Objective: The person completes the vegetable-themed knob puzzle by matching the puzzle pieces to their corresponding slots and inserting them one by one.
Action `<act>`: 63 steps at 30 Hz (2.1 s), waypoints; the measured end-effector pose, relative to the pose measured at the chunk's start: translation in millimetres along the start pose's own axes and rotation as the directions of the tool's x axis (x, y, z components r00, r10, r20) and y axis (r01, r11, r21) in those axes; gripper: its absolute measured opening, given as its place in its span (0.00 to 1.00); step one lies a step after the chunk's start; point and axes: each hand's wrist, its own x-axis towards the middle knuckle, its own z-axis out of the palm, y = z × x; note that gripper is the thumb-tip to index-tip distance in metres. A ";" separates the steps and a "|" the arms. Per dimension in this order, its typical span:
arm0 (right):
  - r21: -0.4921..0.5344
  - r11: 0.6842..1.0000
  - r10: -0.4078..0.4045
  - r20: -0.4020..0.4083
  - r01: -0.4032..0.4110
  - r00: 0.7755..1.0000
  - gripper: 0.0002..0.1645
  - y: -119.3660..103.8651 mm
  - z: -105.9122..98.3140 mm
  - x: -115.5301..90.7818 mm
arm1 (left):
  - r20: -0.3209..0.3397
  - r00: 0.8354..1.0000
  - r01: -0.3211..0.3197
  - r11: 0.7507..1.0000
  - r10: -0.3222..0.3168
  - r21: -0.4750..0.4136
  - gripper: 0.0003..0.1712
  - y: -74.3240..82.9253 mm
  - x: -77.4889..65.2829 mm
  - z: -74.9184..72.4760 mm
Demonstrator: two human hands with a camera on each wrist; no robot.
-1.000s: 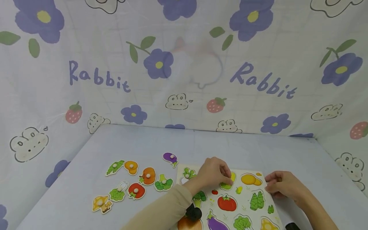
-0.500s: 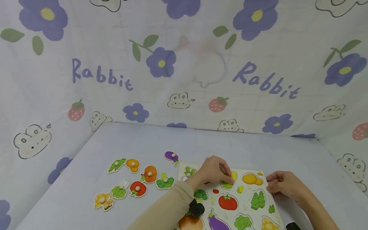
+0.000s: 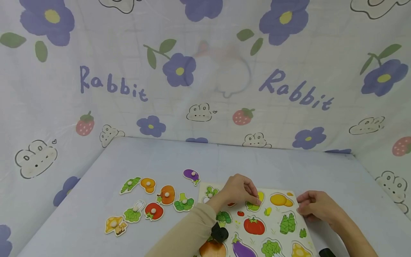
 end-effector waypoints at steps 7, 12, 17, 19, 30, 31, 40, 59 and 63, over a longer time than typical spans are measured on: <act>0.001 1.000 -0.015 0.006 0.015 1.000 0.23 -0.5 -0.3 -0.2 | 0.002 1.000 -0.014 1.000 0.014 -0.015 0.11 2.4 -1.8 -1.6; 0.001 1.000 -0.002 0.001 0.002 1.000 0.23 0.9 0.8 0.0 | 0.003 1.000 -0.018 1.000 0.018 -0.012 0.11 1.4 -1.8 -1.3; 0.000 1.000 0.005 0.003 -0.005 1.000 0.23 2.3 -0.3 2.0 | 0.003 1.000 -0.021 1.000 0.021 -0.022 0.11 -3.3 1.9 0.7; -0.004 1.000 0.006 0.000 -0.006 1.000 0.23 2.8 -0.7 3.1 | -0.001 1.000 -0.022 1.000 0.022 -0.022 0.11 -4.1 2.7 1.2; -0.002 1.000 0.006 -0.004 -0.006 1.000 0.23 3.3 0.2 5.1 | -0.001 1.000 -0.027 0.999 0.027 -0.023 0.11 -4.0 1.3 -0.3; 0.000 1.000 0.009 -0.002 -0.009 1.000 0.23 3.2 0.3 5.1 | 0.002 1.000 -0.026 0.999 0.026 -0.025 0.10 -4.0 0.9 -0.6; 0.006 1.000 0.005 0.001 -0.005 1.000 0.23 3.2 0.7 4.1 | 0.004 0.999 -0.032 0.999 0.032 -0.035 0.10 -2.9 -1.4 -1.6; -0.005 1.000 -0.002 -0.009 0.002 1.000 0.24 6.8 -0.5 5.6 | 0.001 0.977 -0.211 0.975 0.212 0.075 0.20 1.5 -38.3 -62.0; -0.005 1.000 -0.002 -0.012 0.002 1.000 0.23 6.7 -1.0 4.7 | -0.048 0.969 -0.235 0.963 0.243 0.131 0.17 -8.9 -78.0 -119.1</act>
